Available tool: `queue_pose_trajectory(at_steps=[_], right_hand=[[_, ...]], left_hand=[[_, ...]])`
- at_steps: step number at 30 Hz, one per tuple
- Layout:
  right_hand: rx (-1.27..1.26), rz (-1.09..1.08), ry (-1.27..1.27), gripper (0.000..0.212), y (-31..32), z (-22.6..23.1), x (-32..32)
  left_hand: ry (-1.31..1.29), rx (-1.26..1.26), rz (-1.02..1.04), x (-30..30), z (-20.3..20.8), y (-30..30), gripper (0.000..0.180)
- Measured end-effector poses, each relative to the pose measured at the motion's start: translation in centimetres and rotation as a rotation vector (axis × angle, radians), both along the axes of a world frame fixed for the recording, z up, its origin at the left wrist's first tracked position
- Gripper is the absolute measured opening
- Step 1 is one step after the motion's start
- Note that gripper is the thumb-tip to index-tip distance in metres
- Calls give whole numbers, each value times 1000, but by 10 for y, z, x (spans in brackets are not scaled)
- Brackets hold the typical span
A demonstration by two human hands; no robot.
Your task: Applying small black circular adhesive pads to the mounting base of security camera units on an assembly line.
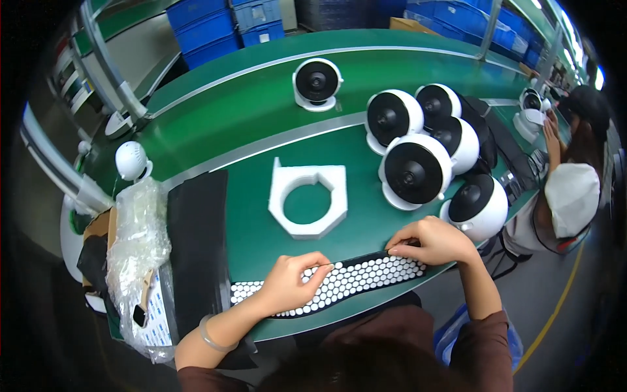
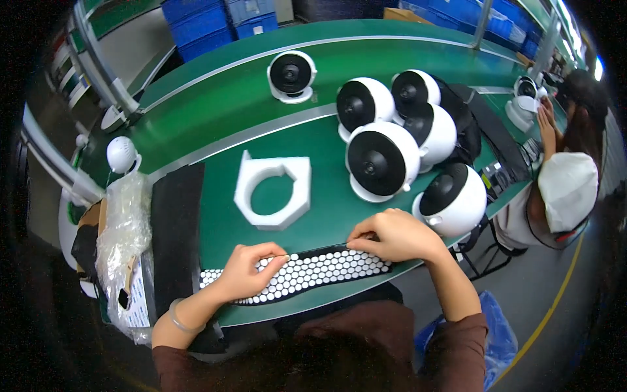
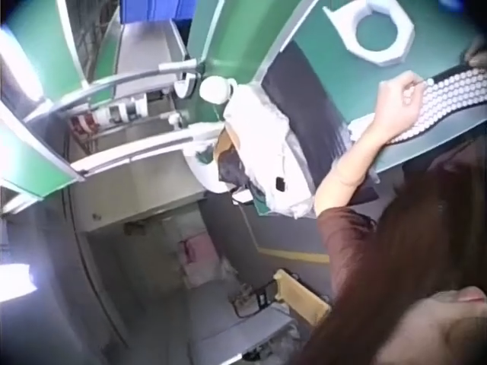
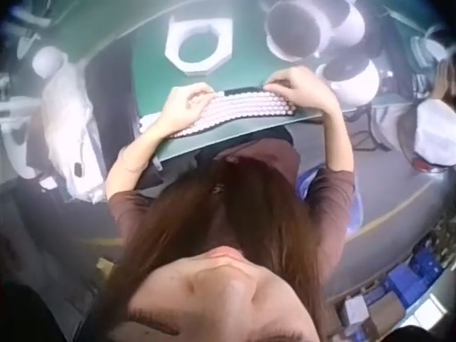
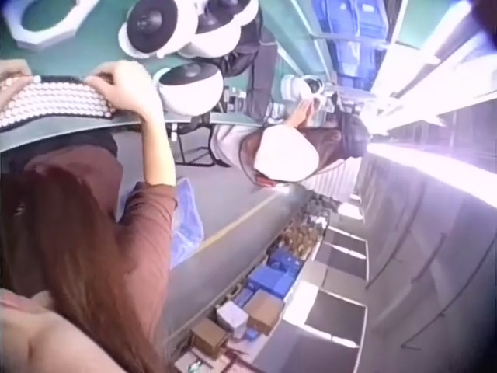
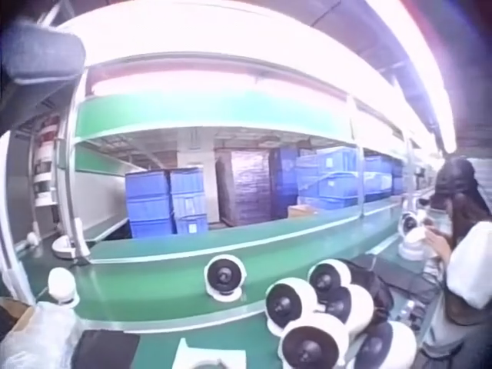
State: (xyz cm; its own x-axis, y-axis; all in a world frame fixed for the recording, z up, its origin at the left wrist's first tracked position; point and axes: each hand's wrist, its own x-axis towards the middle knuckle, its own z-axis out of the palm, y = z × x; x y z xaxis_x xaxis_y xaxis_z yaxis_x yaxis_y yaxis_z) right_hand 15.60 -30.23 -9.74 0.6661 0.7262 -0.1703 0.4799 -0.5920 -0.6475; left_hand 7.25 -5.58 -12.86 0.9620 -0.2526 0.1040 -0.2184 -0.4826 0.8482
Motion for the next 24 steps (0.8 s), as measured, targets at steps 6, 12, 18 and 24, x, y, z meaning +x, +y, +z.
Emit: queue_pose_trajectory(at_steps=[6, 12, 18, 24], right_hand=[[193, 11, -224, 16, -13, -27, -16], [320, -352, -1069, 26, -22, -4, -48], [352, -1081, -923, 88, -60, -24, -32], [517, -655, -584, 83, -134, -15, 5]], left_hand=[[-46, 67, -20, 3, 3, -7, 9], [49, 130, 6, -1, 12, -7, 9], [63, 167, -17, -1, 8, -11, 9], [104, 174, -16, -1, 10, -12, 9]])
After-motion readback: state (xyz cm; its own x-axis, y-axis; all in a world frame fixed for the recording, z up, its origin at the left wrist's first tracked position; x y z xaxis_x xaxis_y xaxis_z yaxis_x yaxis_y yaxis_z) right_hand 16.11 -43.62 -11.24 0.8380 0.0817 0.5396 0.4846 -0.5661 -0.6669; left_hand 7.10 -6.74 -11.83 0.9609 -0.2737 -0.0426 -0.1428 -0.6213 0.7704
